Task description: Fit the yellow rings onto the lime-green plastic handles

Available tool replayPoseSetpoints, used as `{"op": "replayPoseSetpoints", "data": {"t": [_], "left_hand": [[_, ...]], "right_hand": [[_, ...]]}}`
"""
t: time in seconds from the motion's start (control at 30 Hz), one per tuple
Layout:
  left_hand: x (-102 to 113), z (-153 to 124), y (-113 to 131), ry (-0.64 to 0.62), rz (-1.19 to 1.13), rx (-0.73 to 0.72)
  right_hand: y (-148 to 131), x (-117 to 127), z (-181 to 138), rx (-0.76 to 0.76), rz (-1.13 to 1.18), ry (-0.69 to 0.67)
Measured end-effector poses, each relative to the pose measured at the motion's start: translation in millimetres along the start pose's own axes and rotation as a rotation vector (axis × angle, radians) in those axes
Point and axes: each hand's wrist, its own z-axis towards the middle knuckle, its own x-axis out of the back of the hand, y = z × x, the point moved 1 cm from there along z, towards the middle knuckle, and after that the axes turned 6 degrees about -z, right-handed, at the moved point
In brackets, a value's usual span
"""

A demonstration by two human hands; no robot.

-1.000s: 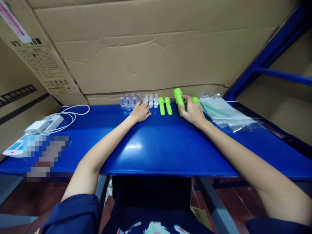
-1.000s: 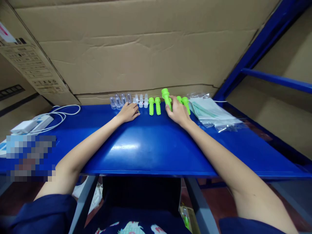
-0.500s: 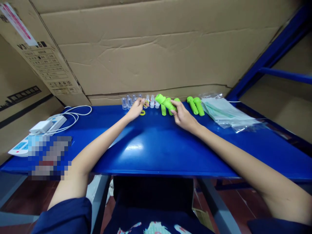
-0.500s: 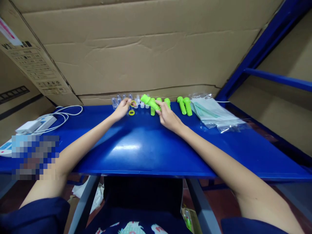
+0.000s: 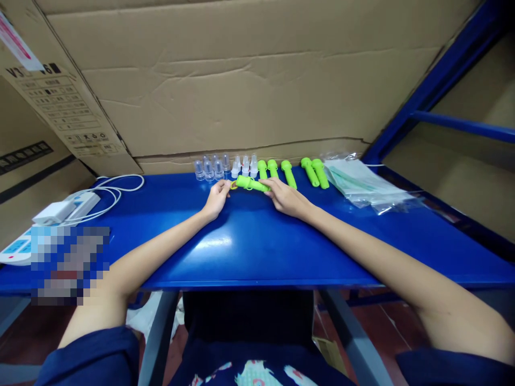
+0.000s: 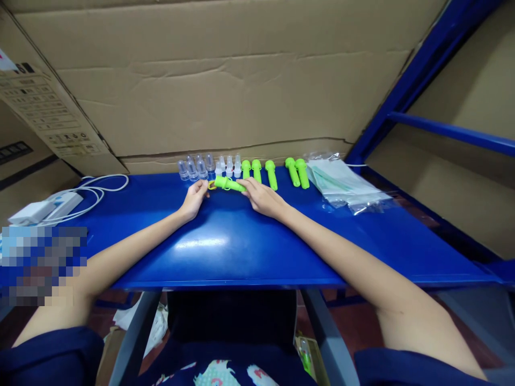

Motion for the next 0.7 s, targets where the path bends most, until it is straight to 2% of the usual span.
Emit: {"op": "replayPoseSetpoints", "data": {"t": [0.1, 0.33, 0.5, 0.7], "left_hand": [[1, -1, 2, 0.042, -0.014, -0.013], [0, -5, 1, -0.105, -0.100, -0.086], [0, -6, 1, -0.135, -0.123, -0.074], [-4, -12, 9, -0.206, -0.025, -0.135]], "right_hand": [[0, -3, 0, 0.013, -0.001, -0.002], [2, -7, -2, -0.007, 0.014, -0.014], [4, -7, -3, -0.034, 0.028, -0.021], [2, -7, -4, -0.126, 0.005, -0.094]]}}
